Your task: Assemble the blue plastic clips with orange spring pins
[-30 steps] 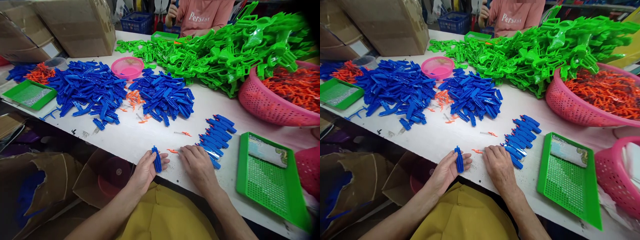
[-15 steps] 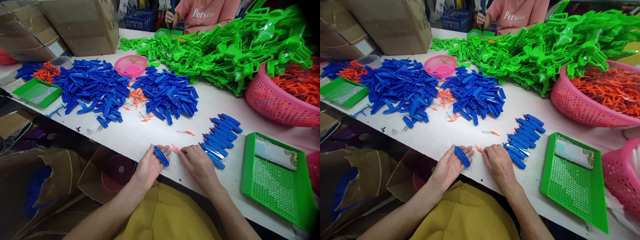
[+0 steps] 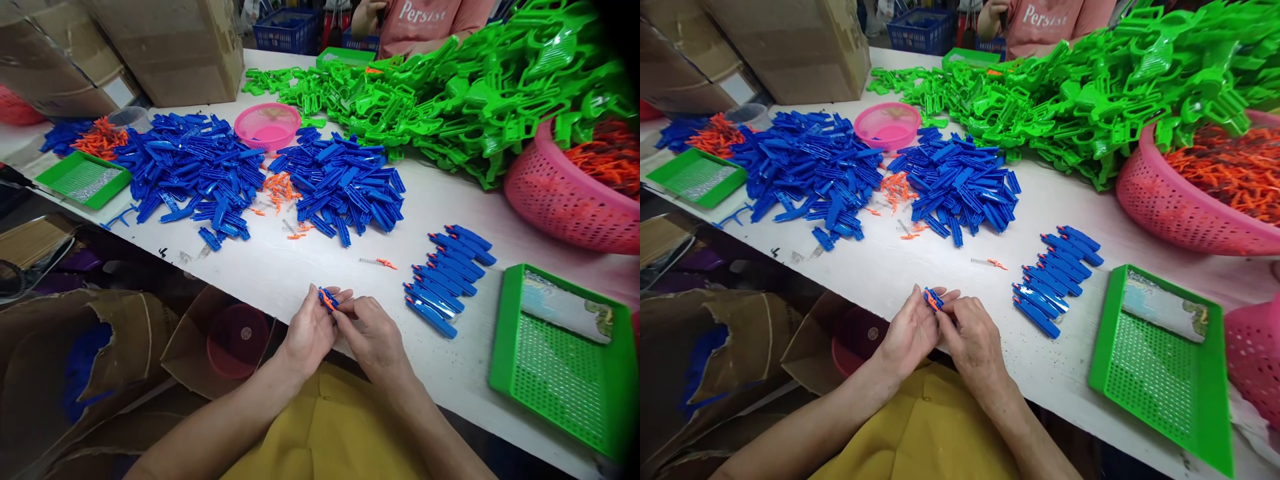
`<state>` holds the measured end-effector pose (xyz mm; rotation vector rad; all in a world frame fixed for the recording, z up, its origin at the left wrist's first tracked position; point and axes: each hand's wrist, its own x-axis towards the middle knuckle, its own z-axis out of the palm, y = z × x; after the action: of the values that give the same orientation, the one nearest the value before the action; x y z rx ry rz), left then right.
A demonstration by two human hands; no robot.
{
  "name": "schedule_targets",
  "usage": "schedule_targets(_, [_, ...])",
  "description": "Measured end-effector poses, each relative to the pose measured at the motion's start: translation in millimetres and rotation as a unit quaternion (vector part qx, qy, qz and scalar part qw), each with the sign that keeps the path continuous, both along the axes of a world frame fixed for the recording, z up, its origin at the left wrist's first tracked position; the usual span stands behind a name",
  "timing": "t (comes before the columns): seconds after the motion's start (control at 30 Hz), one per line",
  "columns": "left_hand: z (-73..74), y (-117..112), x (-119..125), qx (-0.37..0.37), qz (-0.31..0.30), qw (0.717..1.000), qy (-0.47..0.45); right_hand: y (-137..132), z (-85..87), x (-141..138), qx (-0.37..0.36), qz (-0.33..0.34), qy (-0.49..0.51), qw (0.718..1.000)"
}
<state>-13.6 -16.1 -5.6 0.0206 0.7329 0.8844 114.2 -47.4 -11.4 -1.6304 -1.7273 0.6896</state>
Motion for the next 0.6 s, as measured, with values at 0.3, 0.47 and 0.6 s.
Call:
schedule_targets(0.3, [-0.9,-1.0,2.0,0.003,0.014,1.0,-0.009,2.9,-0.8,-0.9,-0.006,-0.01,-0.031,0.999])
schedule_targets(0.47, [0.9,-4.1,3.9,0.029,0.011,0.999,0.015,3.8,2.7,-1.0,-0.013,0.001,-0.033,0.999])
schedule_targets(0.6, [1.9,-7.9,7.1,0.076,0.017,0.994,0.071,1.2,4.5,-1.4,0.007,0.016,-0.064,0.998])
